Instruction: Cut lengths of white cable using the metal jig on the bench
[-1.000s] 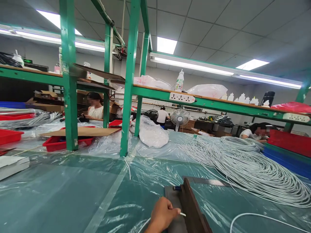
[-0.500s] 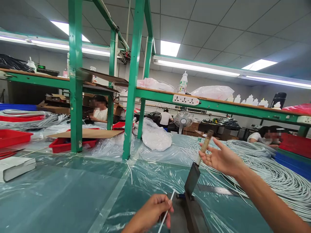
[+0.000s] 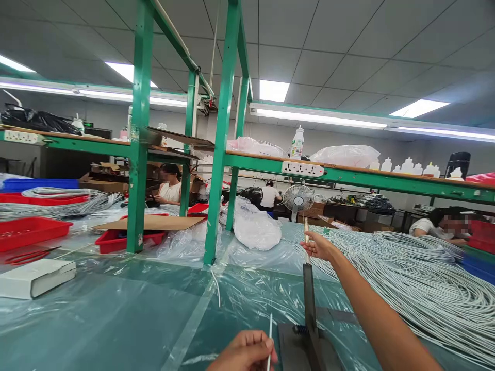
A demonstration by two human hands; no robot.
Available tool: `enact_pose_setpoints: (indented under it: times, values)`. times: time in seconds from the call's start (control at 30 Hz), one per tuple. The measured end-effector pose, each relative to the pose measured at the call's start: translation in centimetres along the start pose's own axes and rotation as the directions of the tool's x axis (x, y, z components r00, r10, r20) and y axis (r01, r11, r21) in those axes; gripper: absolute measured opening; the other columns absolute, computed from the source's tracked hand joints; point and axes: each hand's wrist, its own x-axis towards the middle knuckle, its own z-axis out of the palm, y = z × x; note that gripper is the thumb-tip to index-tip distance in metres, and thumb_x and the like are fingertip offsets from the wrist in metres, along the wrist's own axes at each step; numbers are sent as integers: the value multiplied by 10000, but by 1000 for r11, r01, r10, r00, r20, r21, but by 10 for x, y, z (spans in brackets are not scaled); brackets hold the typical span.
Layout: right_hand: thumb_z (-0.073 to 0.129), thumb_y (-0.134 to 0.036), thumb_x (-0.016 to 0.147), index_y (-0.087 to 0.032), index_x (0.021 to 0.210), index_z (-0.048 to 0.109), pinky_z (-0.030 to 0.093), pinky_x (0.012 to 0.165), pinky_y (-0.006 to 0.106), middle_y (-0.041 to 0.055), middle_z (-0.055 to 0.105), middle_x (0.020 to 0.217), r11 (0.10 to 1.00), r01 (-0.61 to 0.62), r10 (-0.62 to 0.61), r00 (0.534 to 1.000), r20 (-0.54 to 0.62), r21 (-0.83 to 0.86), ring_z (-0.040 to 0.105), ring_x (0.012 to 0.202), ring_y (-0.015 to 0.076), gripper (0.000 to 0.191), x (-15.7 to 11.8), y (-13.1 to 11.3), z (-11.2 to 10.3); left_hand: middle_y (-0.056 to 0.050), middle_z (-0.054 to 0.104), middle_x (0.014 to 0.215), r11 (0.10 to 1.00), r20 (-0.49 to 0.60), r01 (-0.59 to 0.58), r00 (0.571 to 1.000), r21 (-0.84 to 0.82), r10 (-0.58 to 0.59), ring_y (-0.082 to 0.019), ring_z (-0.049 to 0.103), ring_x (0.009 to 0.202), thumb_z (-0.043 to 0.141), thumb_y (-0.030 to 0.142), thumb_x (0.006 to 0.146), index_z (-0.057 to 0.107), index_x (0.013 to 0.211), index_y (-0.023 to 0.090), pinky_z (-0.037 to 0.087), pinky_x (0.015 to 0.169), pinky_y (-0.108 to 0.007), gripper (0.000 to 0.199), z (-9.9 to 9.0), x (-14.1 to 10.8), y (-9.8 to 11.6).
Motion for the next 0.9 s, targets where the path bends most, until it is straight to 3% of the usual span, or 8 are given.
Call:
enact_pose_setpoints:
  times: [0.07,0.13,0.23,0.37,0.5,0.7,0.83,0.9]
  values:
    - [362,-232,836,-93,1092,462,473,681,356,144,607,883,963,144,-176,976,-126,-229,583,840,238,308,-5,6,-5,14,497,443,1000,-15,-16,1000,-22,15,-50,353,369,661,651,407,487,608,154,157,414,-196,564,5,-3,4]
    - [307,-121,815,-95,1179,417,410,799,449,193,538,1077,829,297,-411,898,-157,-474,488,1033,307,380,-12,12,-13,20,484,440,999,3,-22,1000,-31,22,-49,360,377,670,642,415,494,603,151,168,417,-189,554,7,-2,2]
    - [319,18,750,-147,1090,530,287,941,475,140,457,1231,453,547,-665,733,141,-704,366,1164,290,432,-17,22,-24,25,468,462,997,39,-69,997,-32,70,-43,369,407,690,626,426,511,587,137,195,440,-181,545,3,5,-7]
    - [448,51,712,-190,928,622,200,1031,402,57,545,1159,-26,722,-636,522,569,-691,370,1175,208,367,-7,34,-23,55,402,428,995,72,-101,992,23,99,-38,297,381,668,658,435,517,581,140,144,425,-201,559,-1,11,-12]
    - [498,-54,765,-147,842,645,233,1008,436,98,634,952,-272,670,-572,465,676,-691,436,1101,232,190,10,39,-4,74,342,409,989,84,-123,990,84,116,-39,224,369,644,671,469,524,589,142,97,423,-223,556,1,9,-7]
    - [569,-15,677,-159,591,651,323,947,386,73,644,616,-409,567,-550,473,689,-715,547,859,223,187,23,41,17,50,402,466,989,66,-141,988,53,138,-30,270,392,668,658,451,542,614,124,133,445,-207,572,-3,2,-4]
    - [503,46,667,-154,826,665,284,973,420,95,642,964,-362,541,-623,466,628,-759,482,1044,234,303,15,31,9,27,457,460,993,-3,-113,994,-26,113,-32,333,380,682,633,422,512,580,129,168,427,-187,555,4,-6,7]
    - [421,81,668,-161,1040,592,261,964,480,104,520,1191,-240,503,-731,468,496,-830,397,1142,260,476,-1,18,2,8,501,463,991,-24,-106,994,-82,104,-39,359,354,663,620,453,495,599,140,174,400,-181,529,11,-13,15]
